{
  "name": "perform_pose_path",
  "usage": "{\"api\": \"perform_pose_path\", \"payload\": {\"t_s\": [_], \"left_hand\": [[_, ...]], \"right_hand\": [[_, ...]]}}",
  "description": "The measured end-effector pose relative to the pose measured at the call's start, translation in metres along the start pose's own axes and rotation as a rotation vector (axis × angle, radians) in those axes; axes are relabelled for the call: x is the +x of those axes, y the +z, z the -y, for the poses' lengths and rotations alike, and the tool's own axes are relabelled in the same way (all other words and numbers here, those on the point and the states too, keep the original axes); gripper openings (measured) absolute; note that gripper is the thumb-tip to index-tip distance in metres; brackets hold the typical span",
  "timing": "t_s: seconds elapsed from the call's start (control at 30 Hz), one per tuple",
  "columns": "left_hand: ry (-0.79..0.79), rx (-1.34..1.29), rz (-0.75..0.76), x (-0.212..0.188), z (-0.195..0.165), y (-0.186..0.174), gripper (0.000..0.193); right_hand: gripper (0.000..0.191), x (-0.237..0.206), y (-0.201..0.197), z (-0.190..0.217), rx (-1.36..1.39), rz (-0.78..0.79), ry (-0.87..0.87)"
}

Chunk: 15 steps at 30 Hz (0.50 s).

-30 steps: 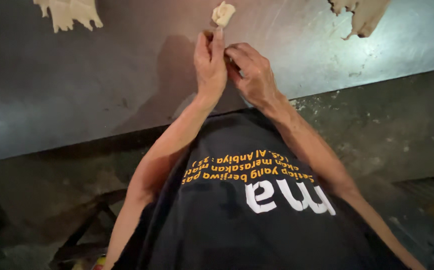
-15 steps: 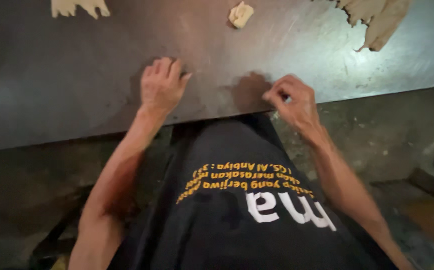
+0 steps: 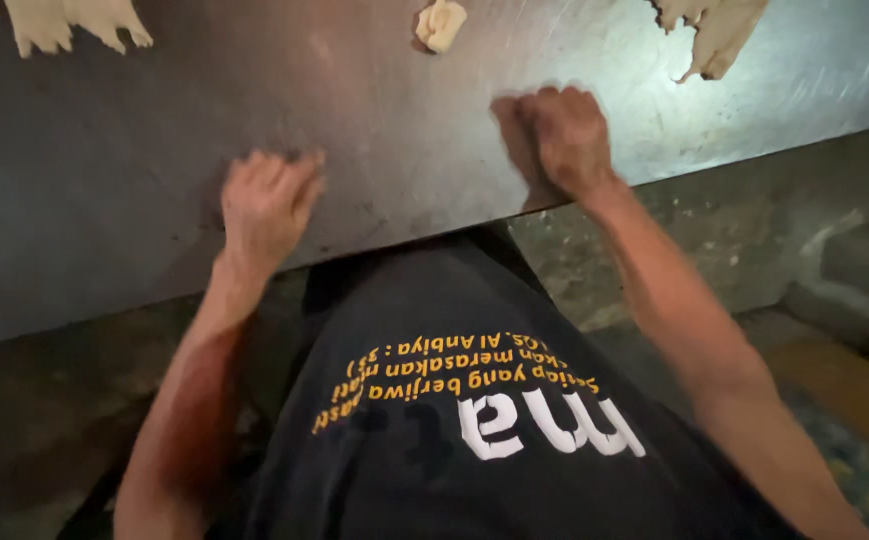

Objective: The person tears pieces of flatbread dough on a metal worktable by hand, pinching off small fragments and placing them aside, and occasionally gathers and repositions the larger dough sheets while working.

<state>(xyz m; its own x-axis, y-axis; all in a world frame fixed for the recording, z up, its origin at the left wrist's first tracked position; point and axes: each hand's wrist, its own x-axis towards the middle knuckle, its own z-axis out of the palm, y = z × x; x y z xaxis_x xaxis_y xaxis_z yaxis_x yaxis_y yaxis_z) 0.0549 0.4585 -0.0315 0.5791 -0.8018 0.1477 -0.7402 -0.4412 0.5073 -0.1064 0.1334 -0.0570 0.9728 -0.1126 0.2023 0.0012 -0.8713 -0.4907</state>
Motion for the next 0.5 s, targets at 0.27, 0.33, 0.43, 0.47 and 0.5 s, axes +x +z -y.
{"api": "perform_pose_path", "payload": {"t_s": [0.27, 0.33, 0.43, 0.47, 0.5], "left_hand": [[0.208, -0.203, -0.124, -0.011, -0.017, 0.032, 0.03], [0.182, -0.12, -0.052, -0.023, 0.006, 0.019, 0.03], [0.142, 0.067, -0.126, -0.018, 0.033, 0.017, 0.029], [0.118, 0.068, -0.215, -0.013, 0.035, 0.021, 0.031], [0.089, 0.065, -0.299, -0.007, 0.035, 0.031, 0.033]], "right_hand": [[0.005, 0.014, 0.027, 0.044, 0.117, -0.05, -0.035], [0.003, 0.011, 0.011, 0.042, 0.116, -0.039, -0.105], [0.001, 0.033, 0.016, 0.016, -0.126, -0.044, 0.03], [0.003, 0.049, 0.032, 0.008, -0.153, -0.11, -0.003], [0.007, 0.059, 0.051, 0.005, -0.18, -0.168, -0.033]]}}
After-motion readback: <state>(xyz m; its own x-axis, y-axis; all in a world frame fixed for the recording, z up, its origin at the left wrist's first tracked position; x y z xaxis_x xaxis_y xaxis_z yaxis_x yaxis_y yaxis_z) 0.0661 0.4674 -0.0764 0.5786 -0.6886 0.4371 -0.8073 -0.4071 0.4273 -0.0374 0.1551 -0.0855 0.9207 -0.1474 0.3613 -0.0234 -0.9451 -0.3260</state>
